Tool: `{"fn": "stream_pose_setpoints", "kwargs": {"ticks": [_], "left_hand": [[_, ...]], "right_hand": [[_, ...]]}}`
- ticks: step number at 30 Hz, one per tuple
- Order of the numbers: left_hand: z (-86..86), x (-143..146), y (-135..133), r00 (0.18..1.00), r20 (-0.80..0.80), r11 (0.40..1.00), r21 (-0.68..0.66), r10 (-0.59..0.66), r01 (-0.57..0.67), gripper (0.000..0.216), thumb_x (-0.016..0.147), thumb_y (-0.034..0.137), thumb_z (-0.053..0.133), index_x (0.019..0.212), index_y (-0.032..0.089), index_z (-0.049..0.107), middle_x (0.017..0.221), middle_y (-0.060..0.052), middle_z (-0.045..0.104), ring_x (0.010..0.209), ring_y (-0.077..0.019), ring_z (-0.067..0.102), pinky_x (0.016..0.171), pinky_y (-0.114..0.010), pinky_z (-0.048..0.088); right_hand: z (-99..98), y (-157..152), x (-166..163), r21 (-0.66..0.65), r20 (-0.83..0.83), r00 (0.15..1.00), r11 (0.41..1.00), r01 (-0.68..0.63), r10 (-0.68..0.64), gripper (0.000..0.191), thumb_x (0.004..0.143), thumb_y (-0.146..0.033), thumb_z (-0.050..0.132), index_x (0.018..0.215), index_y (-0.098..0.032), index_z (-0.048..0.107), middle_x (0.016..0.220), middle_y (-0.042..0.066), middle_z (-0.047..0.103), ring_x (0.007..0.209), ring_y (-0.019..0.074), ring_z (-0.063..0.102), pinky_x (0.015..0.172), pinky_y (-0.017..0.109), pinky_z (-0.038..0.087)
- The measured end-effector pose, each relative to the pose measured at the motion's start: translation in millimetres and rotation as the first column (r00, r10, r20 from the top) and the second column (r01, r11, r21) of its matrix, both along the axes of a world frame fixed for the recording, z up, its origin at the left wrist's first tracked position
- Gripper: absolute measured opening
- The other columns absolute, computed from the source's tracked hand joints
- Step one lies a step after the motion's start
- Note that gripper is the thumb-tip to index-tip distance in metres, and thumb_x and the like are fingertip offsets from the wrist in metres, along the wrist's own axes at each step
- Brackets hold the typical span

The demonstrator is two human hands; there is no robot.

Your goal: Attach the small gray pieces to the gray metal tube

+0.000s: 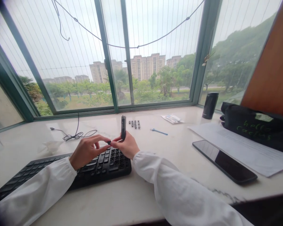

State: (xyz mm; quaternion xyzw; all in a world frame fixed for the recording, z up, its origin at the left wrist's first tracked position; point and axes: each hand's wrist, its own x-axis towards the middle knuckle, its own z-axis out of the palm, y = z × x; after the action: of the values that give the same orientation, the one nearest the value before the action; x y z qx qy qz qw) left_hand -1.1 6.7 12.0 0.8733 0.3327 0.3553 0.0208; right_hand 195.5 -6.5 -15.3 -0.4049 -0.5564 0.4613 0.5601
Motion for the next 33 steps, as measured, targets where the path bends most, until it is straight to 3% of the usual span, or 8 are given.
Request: {"fn": "stream_pose_setpoints", "kwargs": {"ticks": [4, 8, 12, 15, 22, 24, 27, 33], "left_hand": [[0.0, 0.7, 1.8, 0.997, -0.055, 0.999, 0.014, 0.051, -0.050, 0.020, 0.086, 0.040, 0.064, 0.097, 0.025, 0.072, 0.091, 0.002, 0.075, 0.053, -0.0084, 0.059, 0.058, -0.021, 0.047], [2.7, -3.0, 7.2, 0.985, -0.108, 0.991, 0.012, 0.132, -0.131, 0.021, 0.086, 0.042, 0.063, 0.097, 0.026, 0.072, 0.087, 0.003, 0.075, 0.053, -0.0099, 0.060, 0.061, -0.022, 0.048], [8.7, -8.8, 18.0, 0.968, -0.103, 0.973, -0.020, 0.227, -0.230, 0.023, 0.083, 0.043, 0.064, 0.097, 0.026, 0.071, 0.076, 0.005, 0.074, 0.051, -0.0111, 0.060, 0.060, -0.022, 0.047], [13.2, -6.4, 31.6, 0.966, -0.118, 0.968, -0.079, 0.229, -0.239, 0.023, 0.083, 0.044, 0.063, 0.095, 0.025, 0.070, 0.087, 0.004, 0.075, 0.051, -0.0097, 0.061, 0.059, -0.021, 0.047], [22.3, 37.4, 96.6, 0.961, -0.244, 0.947, -0.256, 0.130, -0.193, 0.030, 0.085, 0.042, 0.066, 0.107, 0.022, 0.068, 0.102, -0.001, 0.074, 0.055, -0.0085, 0.063, 0.070, -0.027, 0.055], [20.7, 52.8, 120.8, 0.951, -0.277, 0.930, -0.294, 0.136, -0.219, 0.031, 0.090, 0.041, 0.063, 0.108, 0.015, 0.066, 0.102, -0.006, 0.071, 0.070, -0.0122, 0.066, 0.075, -0.033, 0.057], [13.2, 72.9, 151.9, 0.933, -0.314, 0.897, -0.339, 0.177, -0.285, 0.028, 0.094, 0.037, 0.059, 0.110, 0.014, 0.063, 0.107, -0.007, 0.067, 0.089, -0.0168, 0.066, 0.081, -0.037, 0.057], [-9.0, 103.7, 183.0, 0.900, -0.359, 0.835, -0.392, 0.248, -0.387, 0.030, 0.095, 0.035, 0.058, 0.117, 0.014, 0.060, 0.115, -0.009, 0.064, 0.098, -0.0193, 0.064, 0.085, -0.040, 0.056]], "right_hand": [[-2.8, 3.8, -0.4, 0.074, 0.083, 0.996, 0.997, 0.022, -0.028, 0.044, 0.062, -0.026, 0.084, 0.085, -0.022, 0.047, 0.078, 0.001, 0.072, 0.071, 0.0228, 0.073, 0.063, 0.033, 0.058], [-0.2, 8.0, 3.9, 0.142, 0.113, 0.989, 0.987, 0.077, -0.094, 0.025, 0.077, -0.029, 0.073, 0.082, -0.022, 0.049, 0.072, 0.000, 0.070, 0.069, 0.0214, 0.073, 0.062, 0.031, 0.056], [4.9, 16.1, 20.3, 0.169, 0.108, 0.962, 0.958, 0.230, -0.250, 0.013, 0.086, -0.027, 0.061, 0.081, -0.022, 0.049, 0.068, -0.001, 0.069, 0.060, 0.0172, 0.068, 0.061, 0.030, 0.053], [7.4, 24.4, 36.3, 0.167, 0.090, 0.911, 0.908, 0.384, -0.402, 0.009, 0.089, -0.028, 0.055, 0.082, -0.022, 0.051, 0.069, -0.002, 0.069, 0.060, 0.0162, 0.065, 0.066, 0.031, 0.051], [7.4, 37.1, 60.8, 0.088, 0.104, 0.781, 0.788, 0.610, -0.616, 0.024, 0.092, -0.038, 0.059, 0.083, -0.016, 0.062, 0.078, 0.001, 0.066, 0.080, 0.0167, 0.063, 0.083, 0.036, 0.049], [6.7, 38.4, 63.7, 0.081, 0.110, 0.766, 0.774, 0.628, -0.634, 0.026, 0.093, -0.040, 0.059, 0.085, -0.016, 0.063, 0.081, 0.001, 0.066, 0.081, 0.0165, 0.063, 0.083, 0.037, 0.049], [6.0, 39.7, 66.0, 0.089, 0.116, 0.755, 0.764, 0.639, -0.645, 0.027, 0.093, -0.040, 0.060, 0.086, -0.015, 0.064, 0.084, 0.002, 0.067, 0.081, 0.0161, 0.063, 0.082, 0.036, 0.050], [5.1, 43.1, 68.7, 0.096, 0.131, 0.743, 0.754, 0.650, -0.657, 0.028, 0.093, -0.041, 0.059, 0.083, -0.016, 0.063, 0.079, 0.001, 0.066, 0.078, 0.0157, 0.063, 0.081, 0.036, 0.050]]}}
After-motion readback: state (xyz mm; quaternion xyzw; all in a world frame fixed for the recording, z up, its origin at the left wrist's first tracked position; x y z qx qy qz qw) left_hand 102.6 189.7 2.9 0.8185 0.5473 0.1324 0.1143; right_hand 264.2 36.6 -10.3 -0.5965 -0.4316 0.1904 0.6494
